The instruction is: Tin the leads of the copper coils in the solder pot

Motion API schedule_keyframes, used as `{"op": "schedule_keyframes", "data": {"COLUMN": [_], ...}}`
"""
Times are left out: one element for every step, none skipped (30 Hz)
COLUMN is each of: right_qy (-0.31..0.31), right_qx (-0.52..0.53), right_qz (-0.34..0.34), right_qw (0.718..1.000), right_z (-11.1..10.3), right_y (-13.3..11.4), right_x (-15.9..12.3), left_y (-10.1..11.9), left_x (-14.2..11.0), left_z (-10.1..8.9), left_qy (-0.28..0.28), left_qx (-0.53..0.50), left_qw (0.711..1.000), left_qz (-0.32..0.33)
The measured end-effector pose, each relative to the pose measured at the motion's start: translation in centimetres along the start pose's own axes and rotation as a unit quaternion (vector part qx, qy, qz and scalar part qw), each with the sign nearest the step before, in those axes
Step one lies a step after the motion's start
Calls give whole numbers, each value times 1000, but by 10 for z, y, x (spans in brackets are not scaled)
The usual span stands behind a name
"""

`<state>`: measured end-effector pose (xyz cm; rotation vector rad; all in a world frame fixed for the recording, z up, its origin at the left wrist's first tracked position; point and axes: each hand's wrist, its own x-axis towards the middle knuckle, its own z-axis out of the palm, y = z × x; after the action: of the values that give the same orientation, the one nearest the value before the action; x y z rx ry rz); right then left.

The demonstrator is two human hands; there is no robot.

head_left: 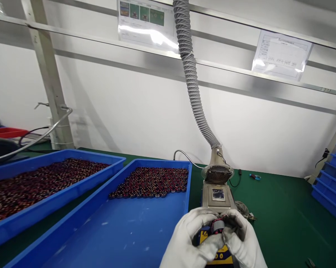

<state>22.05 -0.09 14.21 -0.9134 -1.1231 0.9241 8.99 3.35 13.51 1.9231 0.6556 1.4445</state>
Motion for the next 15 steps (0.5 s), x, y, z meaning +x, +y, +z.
{"op": "schedule_keyframes", "data": {"right_qy": [2, 5, 8, 10, 11, 8, 3, -1, -2, 6, 29, 57, 122, 182, 230], "right_qx": [-5, -10, -17, -24, -34, -45, -59, -75, -95, -122, -158, -207, -267, -334, -408], "right_qz": [3, 5, 5, 3, 0, -3, -8, -17, -30, -41, -57, -52, -31, -1, 32], "right_qw": [1000, 1000, 1000, 1000, 999, 999, 998, 997, 995, 992, 985, 975, 955, 925, 883], "right_z": [1, 2, 4, 6, 7, 8, 6, 1, -7, -21, -39, -61, -86, -114, -142], "right_y": [-3, -5, -7, -8, -8, -8, -7, -5, -3, -1, 1, 3, 5, 7, 9], "right_x": [-2, -4, -5, -6, -7, -8, -7, -7, -6, -4, -3, -3, -5, -8, -14], "left_y": [1, 4, 7, 10, 14, 18, 21, 24, 25, 26, 25, 24, 22, 19, 16], "left_x": [0, 0, 1, 2, 3, 4, 5, 6, 7, 8, 9, 9, 9, 8, 8], "left_z": [0, 1, 1, 1, 0, 0, -1, -2, -2, -3, -3, -3, -3, -3, -2], "left_qy": [2, 4, 6, 5, 3, -2, -9, -19, -30, -45, -62, -81, -101, -119, -131], "left_qx": [-17, -28, -36, -45, -56, -69, -89, -113, -135, -154, -169, -182, -193, -201, -207], "left_qw": [1000, 999, 998, 996, 995, 992, 988, 983, 977, 969, 961, 953, 946, 940, 936], "left_qz": [-19, -36, -54, -71, -88, -105, -123, -144, -165, -187, -209, -227, -240, -248, -251]}}
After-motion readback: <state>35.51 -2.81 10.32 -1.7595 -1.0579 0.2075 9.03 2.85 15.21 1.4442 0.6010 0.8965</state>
